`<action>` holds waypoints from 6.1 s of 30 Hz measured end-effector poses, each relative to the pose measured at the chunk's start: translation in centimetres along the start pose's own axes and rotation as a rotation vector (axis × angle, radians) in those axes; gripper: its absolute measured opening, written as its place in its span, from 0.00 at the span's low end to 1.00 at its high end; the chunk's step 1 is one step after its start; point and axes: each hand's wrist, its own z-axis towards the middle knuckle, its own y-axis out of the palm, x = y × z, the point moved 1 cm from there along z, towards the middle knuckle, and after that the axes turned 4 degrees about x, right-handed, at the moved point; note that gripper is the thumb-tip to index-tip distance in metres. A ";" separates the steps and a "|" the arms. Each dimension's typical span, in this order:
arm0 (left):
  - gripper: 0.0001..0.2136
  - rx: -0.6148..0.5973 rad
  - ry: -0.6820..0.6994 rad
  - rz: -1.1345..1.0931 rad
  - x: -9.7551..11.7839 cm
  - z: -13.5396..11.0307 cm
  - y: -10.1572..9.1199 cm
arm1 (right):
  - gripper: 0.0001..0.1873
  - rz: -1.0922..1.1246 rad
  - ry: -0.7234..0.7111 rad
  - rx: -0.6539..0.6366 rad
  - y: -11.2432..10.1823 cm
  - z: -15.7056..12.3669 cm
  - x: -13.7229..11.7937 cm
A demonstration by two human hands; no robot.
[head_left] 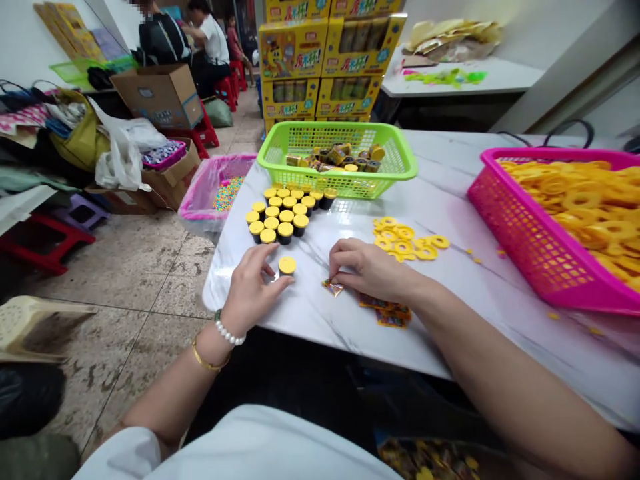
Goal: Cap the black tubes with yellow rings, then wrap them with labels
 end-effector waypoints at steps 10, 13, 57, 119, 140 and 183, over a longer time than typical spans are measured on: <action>0.08 0.011 -0.182 -0.285 3.5 -5.5 0.7 | 0.11 0.375 0.102 0.250 0.0 -0.5 -4.5; 0.09 -0.004 -0.225 -0.351 3.2 -4.9 1.7 | 0.22 0.541 0.131 0.266 0.4 -0.7 -5.8; 0.05 0.340 -0.286 -0.679 0.2 -7.7 -4.0 | 0.11 0.173 -0.086 0.449 7.0 1.8 -13.0; 0.19 -0.132 -0.551 -1.025 -0.1 -0.4 -0.3 | 0.17 0.543 -0.037 0.340 2.9 2.6 -7.6; 0.23 -0.229 -0.491 -0.919 -1.4 0.2 -1.5 | 0.18 0.811 0.208 0.387 3.8 2.6 -6.5; 0.35 -0.478 -0.612 -1.155 -1.6 -1.1 -0.3 | 0.09 0.718 0.078 0.587 4.0 2.3 -7.0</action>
